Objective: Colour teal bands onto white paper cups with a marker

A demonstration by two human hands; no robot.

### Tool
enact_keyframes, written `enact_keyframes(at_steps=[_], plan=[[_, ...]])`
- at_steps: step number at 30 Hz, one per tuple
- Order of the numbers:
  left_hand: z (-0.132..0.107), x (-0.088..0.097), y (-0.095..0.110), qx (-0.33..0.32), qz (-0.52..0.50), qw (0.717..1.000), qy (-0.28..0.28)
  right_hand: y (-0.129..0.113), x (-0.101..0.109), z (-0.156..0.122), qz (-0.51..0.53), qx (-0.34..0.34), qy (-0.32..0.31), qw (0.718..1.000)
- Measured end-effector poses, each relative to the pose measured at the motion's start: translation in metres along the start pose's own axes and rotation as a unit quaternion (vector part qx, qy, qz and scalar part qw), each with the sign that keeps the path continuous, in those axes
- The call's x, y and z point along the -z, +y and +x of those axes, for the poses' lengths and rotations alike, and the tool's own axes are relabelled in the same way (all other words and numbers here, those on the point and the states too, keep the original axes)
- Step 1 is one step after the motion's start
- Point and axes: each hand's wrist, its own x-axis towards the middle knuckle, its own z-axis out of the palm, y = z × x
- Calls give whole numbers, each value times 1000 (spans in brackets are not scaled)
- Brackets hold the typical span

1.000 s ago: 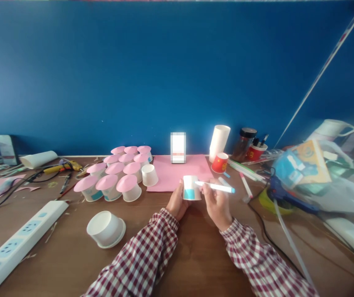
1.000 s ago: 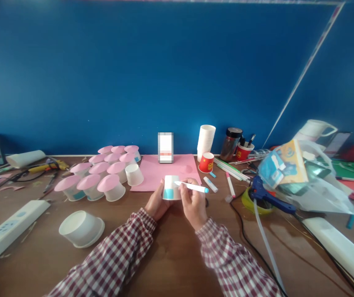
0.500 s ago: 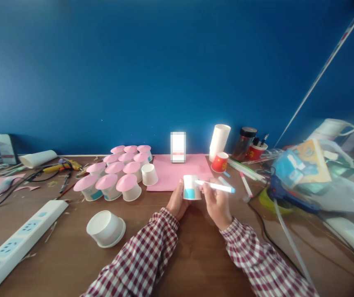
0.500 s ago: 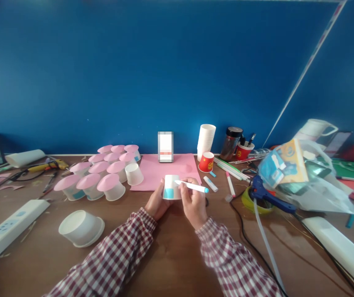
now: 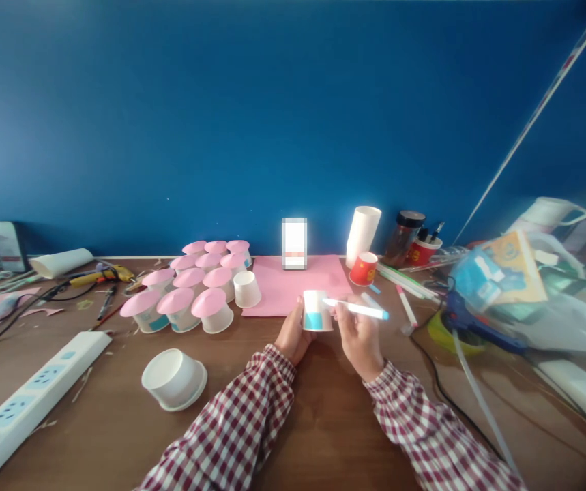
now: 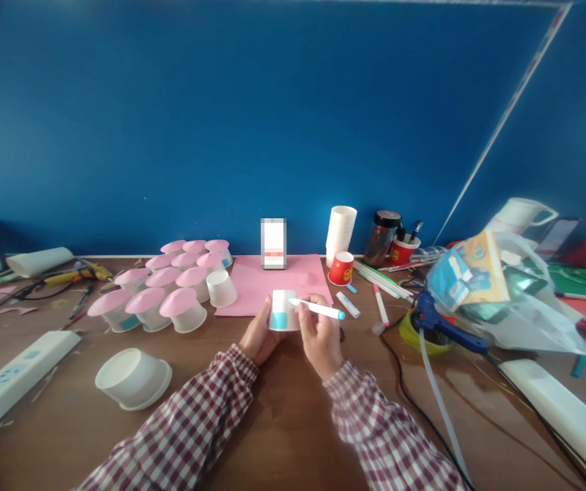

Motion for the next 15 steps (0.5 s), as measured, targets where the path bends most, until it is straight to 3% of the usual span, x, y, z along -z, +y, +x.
enact_keyframes(at_steps=[15], plan=[[-2,-2,1,2,2,1000,-3,-2,0,1,-9,5,-2,1000]])
